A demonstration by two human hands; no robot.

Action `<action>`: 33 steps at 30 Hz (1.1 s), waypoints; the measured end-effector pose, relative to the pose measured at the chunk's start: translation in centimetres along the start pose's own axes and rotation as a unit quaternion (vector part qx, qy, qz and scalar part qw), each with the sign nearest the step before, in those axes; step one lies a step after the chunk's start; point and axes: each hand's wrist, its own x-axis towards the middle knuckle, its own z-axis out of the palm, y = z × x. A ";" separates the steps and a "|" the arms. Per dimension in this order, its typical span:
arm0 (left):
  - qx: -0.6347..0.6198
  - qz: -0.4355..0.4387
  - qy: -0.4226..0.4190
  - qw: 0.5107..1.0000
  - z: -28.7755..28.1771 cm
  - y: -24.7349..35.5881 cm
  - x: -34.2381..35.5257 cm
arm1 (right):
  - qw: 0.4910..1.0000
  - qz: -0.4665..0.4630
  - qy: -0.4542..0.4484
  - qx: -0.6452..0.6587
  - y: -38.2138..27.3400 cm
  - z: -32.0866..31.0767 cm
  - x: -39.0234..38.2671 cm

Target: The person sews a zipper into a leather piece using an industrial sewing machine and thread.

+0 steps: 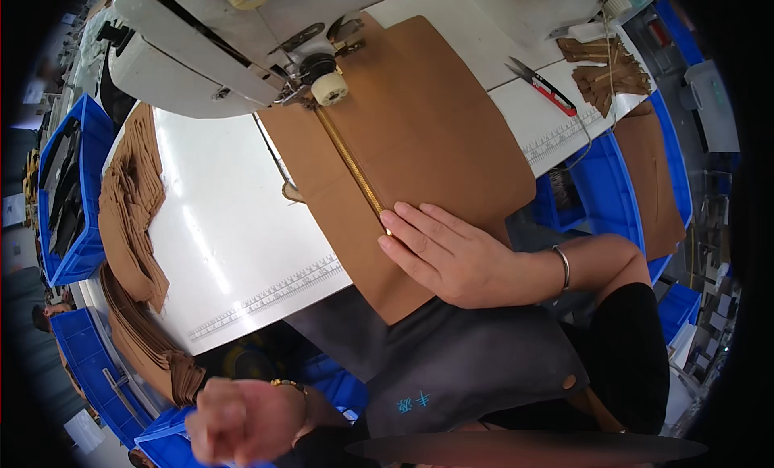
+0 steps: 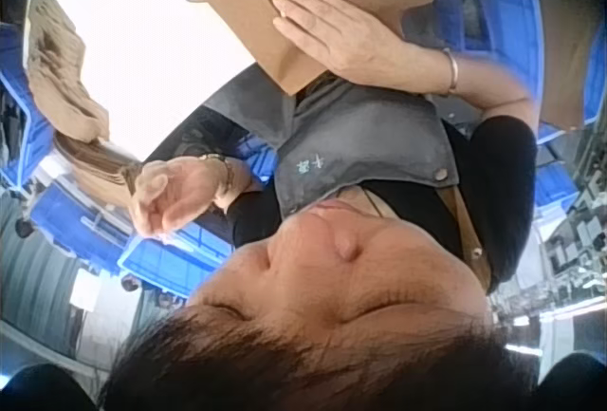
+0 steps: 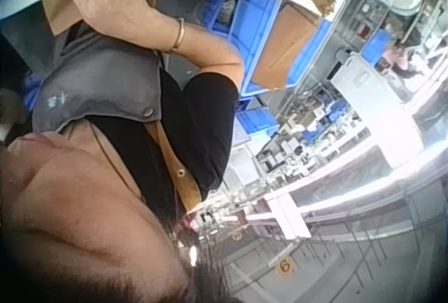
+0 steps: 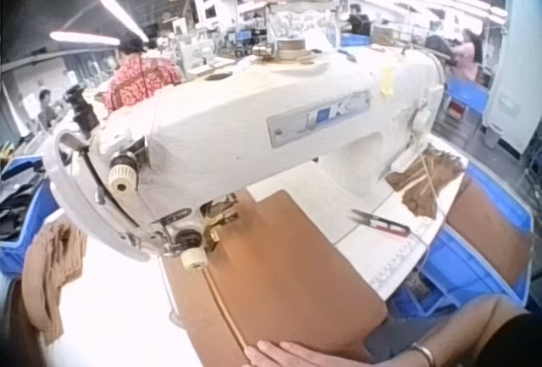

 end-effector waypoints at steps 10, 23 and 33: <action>0.297 -0.108 -0.362 0.877 3.4 -2.0 -6.7 | 0.931 0.074 -0.032 0.356 3.1 -2.5 0.9; 0.266 0.016 -0.365 0.892 7.1 -3.7 -6.3 | 0.882 0.115 -0.075 0.450 3.8 -2.6 0.7; 0.276 0.077 -0.372 0.883 7.4 -4.2 -5.4 | 0.868 0.126 -0.083 0.473 3.8 -2.9 0.6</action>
